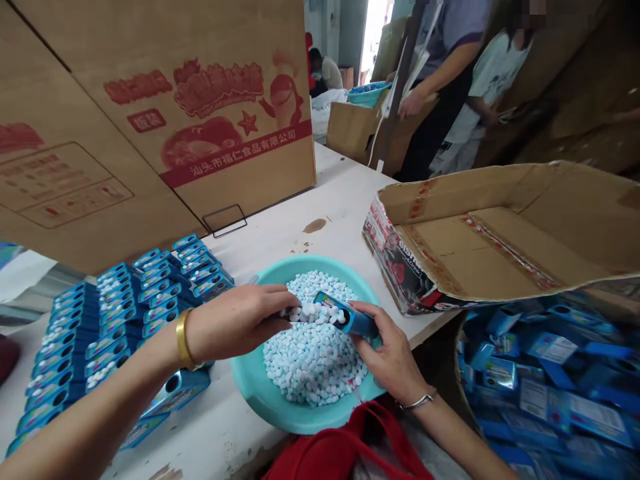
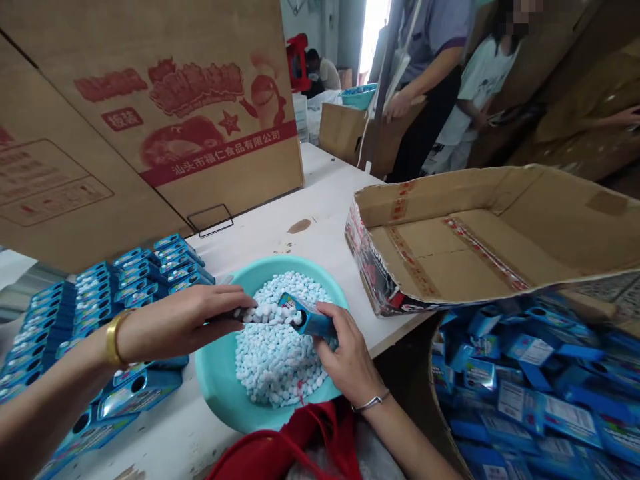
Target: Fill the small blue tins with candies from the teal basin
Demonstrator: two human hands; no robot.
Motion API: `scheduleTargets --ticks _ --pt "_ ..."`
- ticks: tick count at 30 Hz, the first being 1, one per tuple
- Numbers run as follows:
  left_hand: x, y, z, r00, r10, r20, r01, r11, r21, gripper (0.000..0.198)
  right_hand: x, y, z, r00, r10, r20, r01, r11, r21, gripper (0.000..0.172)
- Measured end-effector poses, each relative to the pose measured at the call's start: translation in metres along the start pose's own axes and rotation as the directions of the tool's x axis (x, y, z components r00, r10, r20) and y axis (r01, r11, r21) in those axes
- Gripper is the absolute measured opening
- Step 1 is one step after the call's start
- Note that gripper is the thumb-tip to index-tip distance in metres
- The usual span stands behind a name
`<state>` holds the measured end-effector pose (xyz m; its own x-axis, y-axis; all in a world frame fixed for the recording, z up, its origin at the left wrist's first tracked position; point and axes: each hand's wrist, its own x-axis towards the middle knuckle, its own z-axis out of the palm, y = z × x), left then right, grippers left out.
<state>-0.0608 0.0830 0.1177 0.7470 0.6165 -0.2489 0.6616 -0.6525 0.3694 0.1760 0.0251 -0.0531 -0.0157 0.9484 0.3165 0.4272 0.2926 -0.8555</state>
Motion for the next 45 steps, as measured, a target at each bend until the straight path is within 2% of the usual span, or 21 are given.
scheduleTargets --ticks 5,9,11,13,16,18,20,23,25,27,31,34,38,41,45 --pt "0.02 0.031 -0.016 0.995 -0.085 0.044 0.072 0.966 0.249 0.016 0.0 0.0 0.0 1.0 -0.026 0.001 0.026 1.0 -0.011 0.038" --pt "0.02 0.054 -0.024 0.996 -0.089 0.029 0.075 0.944 0.32 0.017 0.0 0.001 0.0 1.0 -0.021 -0.006 0.021 1.0 -0.018 0.036" --pt "0.014 0.053 -0.026 0.995 -0.099 0.005 0.092 0.938 0.335 0.019 0.0 0.001 -0.001 1.0 -0.017 -0.007 0.017 1.0 -0.013 0.036" --pt "0.009 0.037 -0.023 0.991 -0.122 -0.061 0.136 0.928 0.348 0.018 0.001 0.001 -0.002 1.0 -0.014 -0.017 0.014 1.0 -0.005 0.036" --pt "0.008 -0.008 0.007 0.969 -0.199 -0.144 0.238 0.909 0.341 0.019 0.001 0.001 -0.003 0.999 0.012 -0.05 -0.012 1.0 -0.001 0.036" --pt "0.015 -0.038 0.044 0.957 -0.276 -0.095 0.291 0.896 0.334 0.019 0.0 0.001 -0.003 0.997 0.032 -0.069 -0.033 0.999 -0.004 0.035" --pt "0.023 -0.055 0.086 0.959 -0.282 -0.001 0.268 0.909 0.32 0.019 0.0 0.001 -0.003 0.996 0.043 -0.079 -0.044 0.999 -0.006 0.034" --pt "0.034 -0.049 0.135 0.984 -0.155 0.092 0.136 0.974 0.182 0.022 -0.001 0.003 -0.001 0.994 0.057 -0.089 -0.057 0.998 -0.002 0.034" --pt "0.037 -0.036 0.151 0.992 -0.061 0.108 0.058 0.998 0.036 0.022 -0.001 0.004 -0.001 0.993 0.07 -0.092 -0.07 0.998 0.003 0.035" --pt "0.035 -0.028 0.156 0.994 0.007 0.111 0.008 0.992 -0.13 0.021 -0.002 0.006 0.0 0.992 0.09 -0.094 -0.089 0.996 0.012 0.036" --pt "0.021 -0.033 0.145 0.996 0.052 0.07 -0.018 0.908 -0.418 0.022 -0.003 0.01 0.002 0.984 0.143 -0.103 -0.136 0.988 0.07 0.037" --pt "0.003 -0.04 0.118 0.998 0.056 -0.005 -0.052 0.878 -0.476 0.025 -0.003 0.011 0.002 0.984 0.148 -0.098 -0.139 0.986 0.087 0.036" --pt "-0.015 -0.033 0.064 0.995 0.026 -0.092 -0.059 0.924 -0.378 0.021 -0.002 0.006 0.001 0.991 0.097 -0.09 -0.094 0.995 0.03 0.035" --pt "-0.014 -0.021 0.027 0.991 0.021 -0.129 -0.05 0.973 -0.224 0.02 -0.001 0.003 0.0 0.996 0.044 -0.079 -0.045 0.999 -0.008 0.034" --pt "0.003 -0.002 -0.004 1.0 0.008 -0.007 -0.008 1.0 0.023 0.02 -0.001 0.003 0.0 0.999 -0.019 -0.037 0.018 0.999 -0.03 0.039"
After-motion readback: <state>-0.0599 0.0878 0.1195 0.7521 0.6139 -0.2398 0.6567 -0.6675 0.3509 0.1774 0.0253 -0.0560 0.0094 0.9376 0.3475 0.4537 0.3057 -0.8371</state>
